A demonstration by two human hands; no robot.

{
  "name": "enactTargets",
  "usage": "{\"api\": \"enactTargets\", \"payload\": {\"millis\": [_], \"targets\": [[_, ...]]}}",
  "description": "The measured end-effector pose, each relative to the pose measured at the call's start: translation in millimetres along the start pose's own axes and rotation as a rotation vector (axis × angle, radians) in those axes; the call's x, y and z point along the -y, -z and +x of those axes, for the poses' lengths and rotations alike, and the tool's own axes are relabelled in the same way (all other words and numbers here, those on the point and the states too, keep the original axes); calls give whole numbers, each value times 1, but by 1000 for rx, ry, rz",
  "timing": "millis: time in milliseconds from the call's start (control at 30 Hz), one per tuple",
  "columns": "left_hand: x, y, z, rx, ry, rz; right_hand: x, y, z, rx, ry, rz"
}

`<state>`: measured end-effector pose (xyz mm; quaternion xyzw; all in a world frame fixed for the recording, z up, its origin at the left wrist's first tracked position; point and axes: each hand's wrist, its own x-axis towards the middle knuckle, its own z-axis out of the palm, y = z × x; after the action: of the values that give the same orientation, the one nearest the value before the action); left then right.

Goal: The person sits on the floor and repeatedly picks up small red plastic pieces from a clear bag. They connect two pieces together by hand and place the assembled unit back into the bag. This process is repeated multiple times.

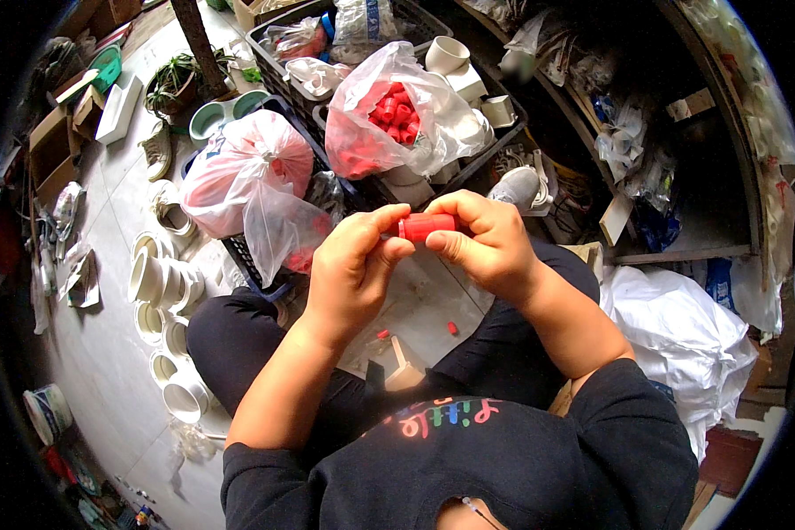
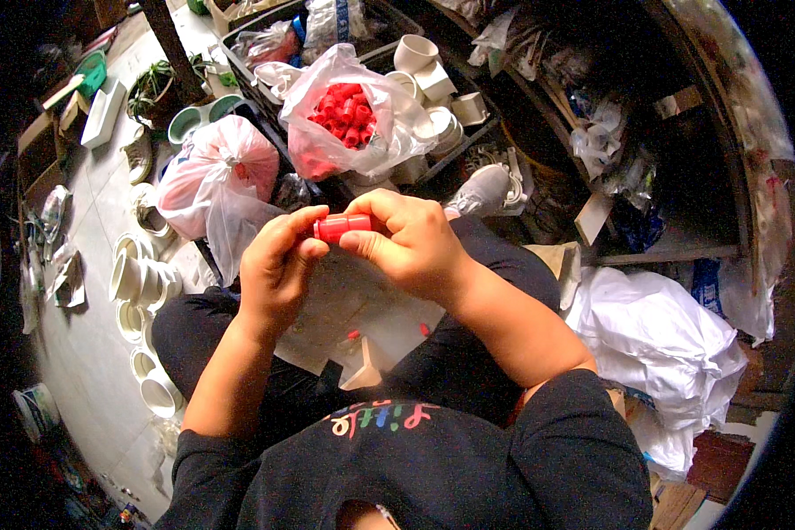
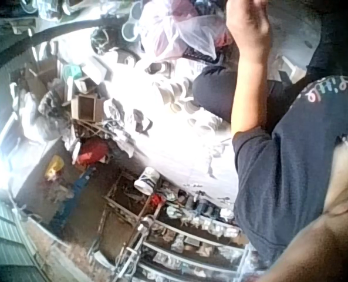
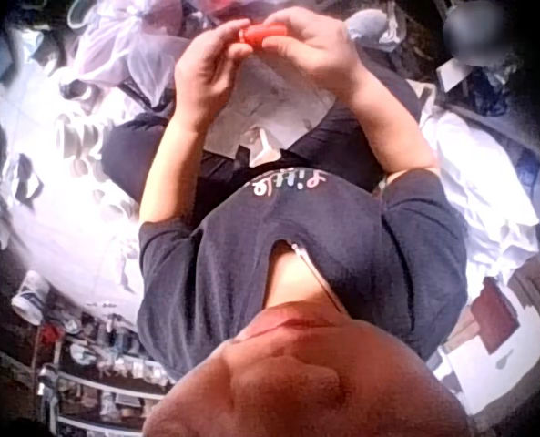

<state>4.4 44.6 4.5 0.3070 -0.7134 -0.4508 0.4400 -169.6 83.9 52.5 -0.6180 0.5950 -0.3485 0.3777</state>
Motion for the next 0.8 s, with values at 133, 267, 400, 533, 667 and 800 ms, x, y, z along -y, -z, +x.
{"api": "enactTargets", "payload": {"millis": [133,267,400,533,667,800], "targets": [[2,0,2,1,-197,134,-3,1,2,218,-371,465],[3,3,1,-5,-176,108,-1,1,3,292,-471,566],[8,0,-2,-15,80,-141,-7,-7,2,-45,201,-42],[8,-4,-4,-15,107,-168,-7,-3,2,-86,413,-331],[4,0,1,29,-100,95,-5,-3,0,83,-49,114],[7,-2,1,6,-232,147,0,5,2,312,-591,620]]}}
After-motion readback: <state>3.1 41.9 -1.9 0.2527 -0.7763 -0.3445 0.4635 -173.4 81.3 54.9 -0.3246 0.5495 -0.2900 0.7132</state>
